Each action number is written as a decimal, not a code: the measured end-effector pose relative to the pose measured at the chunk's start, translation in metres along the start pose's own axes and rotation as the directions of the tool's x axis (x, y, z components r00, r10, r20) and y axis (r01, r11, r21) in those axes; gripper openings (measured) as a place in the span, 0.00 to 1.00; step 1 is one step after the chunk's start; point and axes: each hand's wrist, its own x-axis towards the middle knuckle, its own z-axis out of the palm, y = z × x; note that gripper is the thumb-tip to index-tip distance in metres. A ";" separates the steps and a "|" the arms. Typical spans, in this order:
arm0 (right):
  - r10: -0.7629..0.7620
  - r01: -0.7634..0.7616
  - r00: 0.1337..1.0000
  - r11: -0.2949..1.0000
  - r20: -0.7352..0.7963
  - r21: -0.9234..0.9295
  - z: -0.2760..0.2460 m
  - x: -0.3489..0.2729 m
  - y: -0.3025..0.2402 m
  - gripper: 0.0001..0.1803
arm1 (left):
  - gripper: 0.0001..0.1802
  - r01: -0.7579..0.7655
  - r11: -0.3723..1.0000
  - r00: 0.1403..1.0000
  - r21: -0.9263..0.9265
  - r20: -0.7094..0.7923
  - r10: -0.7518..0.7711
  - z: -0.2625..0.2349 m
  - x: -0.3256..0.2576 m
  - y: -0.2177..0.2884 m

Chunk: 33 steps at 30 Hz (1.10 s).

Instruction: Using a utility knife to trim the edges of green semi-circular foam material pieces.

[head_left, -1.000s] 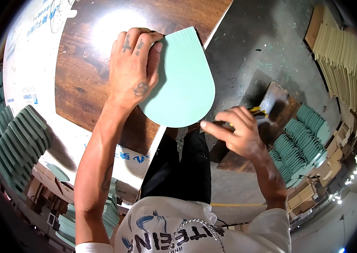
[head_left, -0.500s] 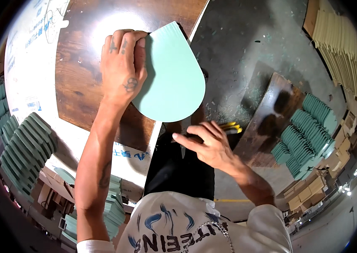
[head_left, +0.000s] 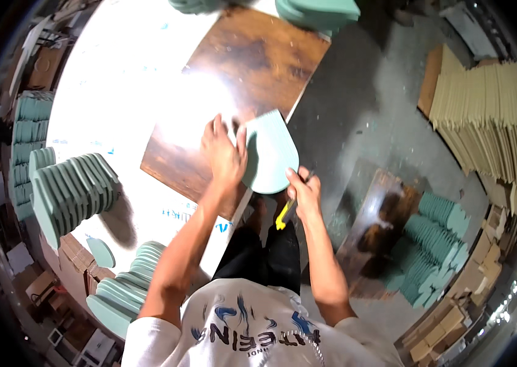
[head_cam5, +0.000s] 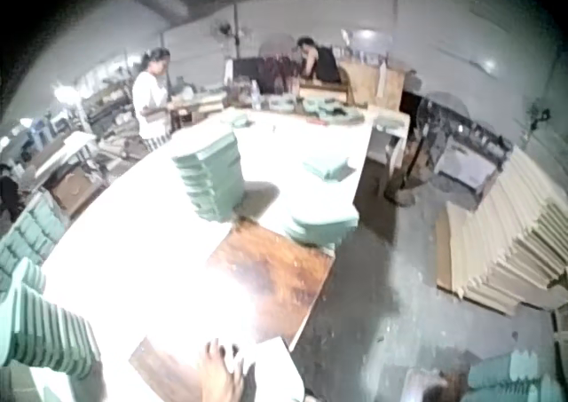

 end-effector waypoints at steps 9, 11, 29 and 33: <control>-0.104 0.116 0.988 0.988 -0.117 0.103 0.062 -0.098 -0.045 0.07 | 0.33 0.760 -0.071 0.587 -0.646 0.729 -0.352 -0.111 -0.097 0.070; -0.122 0.132 0.987 0.986 -0.102 0.098 0.071 -0.112 -0.056 0.06 | 0.21 0.771 -0.067 0.601 -0.633 0.759 -0.250 -0.122 -0.095 0.074; -0.232 0.380 0.877 0.871 0.421 -0.311 0.005 -0.207 -0.187 0.16 | 0.09 0.431 0.129 0.900 -0.893 0.415 -0.134 -0.220 -0.026 0.074; -0.244 0.472 0.847 0.752 0.472 -0.460 -0.026 -0.205 -0.220 0.15 | 0.22 0.211 0.196 0.927 -0.958 0.132 -0.351 -0.232 -0.005 0.054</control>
